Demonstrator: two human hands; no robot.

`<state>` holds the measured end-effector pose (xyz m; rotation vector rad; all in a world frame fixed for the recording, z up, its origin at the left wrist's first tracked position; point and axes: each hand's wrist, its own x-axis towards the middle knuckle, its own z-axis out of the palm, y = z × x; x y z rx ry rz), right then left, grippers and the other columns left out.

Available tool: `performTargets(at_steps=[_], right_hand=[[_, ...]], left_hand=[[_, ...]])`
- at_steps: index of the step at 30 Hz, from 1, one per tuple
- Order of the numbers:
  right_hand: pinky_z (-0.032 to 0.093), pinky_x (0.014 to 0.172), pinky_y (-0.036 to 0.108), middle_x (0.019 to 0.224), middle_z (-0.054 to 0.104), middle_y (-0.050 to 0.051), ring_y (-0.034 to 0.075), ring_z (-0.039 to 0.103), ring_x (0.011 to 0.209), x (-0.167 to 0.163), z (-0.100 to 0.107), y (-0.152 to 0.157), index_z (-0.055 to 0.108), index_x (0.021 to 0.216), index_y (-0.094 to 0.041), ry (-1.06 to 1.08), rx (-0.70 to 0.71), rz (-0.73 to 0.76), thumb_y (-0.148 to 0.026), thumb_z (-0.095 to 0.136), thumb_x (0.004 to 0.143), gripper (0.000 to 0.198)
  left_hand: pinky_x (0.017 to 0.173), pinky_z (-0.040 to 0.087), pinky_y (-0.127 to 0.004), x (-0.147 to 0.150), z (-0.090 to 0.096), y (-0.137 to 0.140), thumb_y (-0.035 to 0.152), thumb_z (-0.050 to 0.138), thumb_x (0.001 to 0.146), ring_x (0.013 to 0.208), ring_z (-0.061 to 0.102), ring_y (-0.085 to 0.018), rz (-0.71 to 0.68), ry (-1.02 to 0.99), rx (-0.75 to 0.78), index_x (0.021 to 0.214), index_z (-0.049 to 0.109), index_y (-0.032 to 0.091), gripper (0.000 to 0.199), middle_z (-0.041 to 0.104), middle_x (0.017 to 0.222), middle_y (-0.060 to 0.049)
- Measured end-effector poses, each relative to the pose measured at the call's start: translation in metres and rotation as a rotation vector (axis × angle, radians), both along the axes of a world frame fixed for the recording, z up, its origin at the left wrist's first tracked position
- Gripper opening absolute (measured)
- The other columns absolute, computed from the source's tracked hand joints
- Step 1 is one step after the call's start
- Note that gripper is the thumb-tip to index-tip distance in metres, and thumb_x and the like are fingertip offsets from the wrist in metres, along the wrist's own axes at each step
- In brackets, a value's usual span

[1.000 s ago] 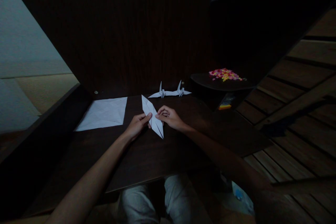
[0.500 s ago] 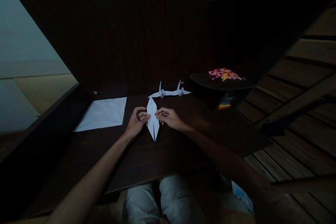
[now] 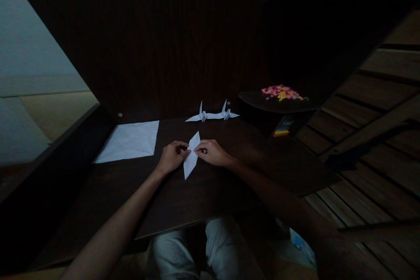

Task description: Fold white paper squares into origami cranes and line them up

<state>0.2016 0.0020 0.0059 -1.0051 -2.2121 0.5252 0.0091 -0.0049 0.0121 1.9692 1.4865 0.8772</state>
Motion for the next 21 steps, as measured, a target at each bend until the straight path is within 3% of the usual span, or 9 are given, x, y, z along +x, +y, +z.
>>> performTargets(at_steps=[4,8,14,21], right_hand=[[0.046,0.076,0.029,0.083,0.066,0.007,0.016,0.059,0.081,0.0016,0.0002,0.0002,0.074,0.085,-0.015,-0.095,0.112,0.025,-0.013,0.062,0.079,0.014],[0.047,0.081,0.032,0.09,0.064,0.007,0.018,0.055,0.087,0.0037,0.0024,-0.0008,0.073,0.091,-0.016,-0.166,0.121,0.052,-0.006,0.061,0.075,0.023],[0.046,0.086,0.035,0.098,0.061,0.008,0.02,0.051,0.095,0.0061,0.0074,-0.0029,0.072,0.096,-0.016,-0.191,0.123,0.107,-0.014,0.063,0.081,0.018],[0.045,0.09,0.038,0.104,0.058,0.009,0.021,0.048,0.103,0.0058,0.0047,-0.0023,0.072,0.096,-0.019,-0.18,0.188,0.122,-0.022,0.062,0.084,0.016]], left_hand=[[0.064,0.049,-0.028,0.002,0.0032,-0.0024,0.026,0.065,0.068,0.064,0.061,-0.015,0.048,0.078,0.087,0.079,0.07,0.018,0.014,0.066,0.083,-0.004],[0.067,0.049,-0.029,0.0028,0.0015,-0.0022,0.028,0.065,0.069,0.066,0.061,-0.016,0.085,0.116,0.081,0.076,0.069,0.017,0.014,0.065,0.086,-0.005],[0.066,0.048,-0.029,0.0016,0.0034,-0.0019,0.031,0.066,0.069,0.068,0.06,-0.017,0.105,0.123,0.033,0.081,0.069,0.016,0.019,0.064,0.08,-0.005],[0.06,0.044,-0.026,0.002,0.0038,-0.0033,0.024,0.063,0.069,0.063,0.058,-0.016,-0.013,-0.003,0.046,0.083,0.067,0.019,0.015,0.065,0.071,-0.001]])
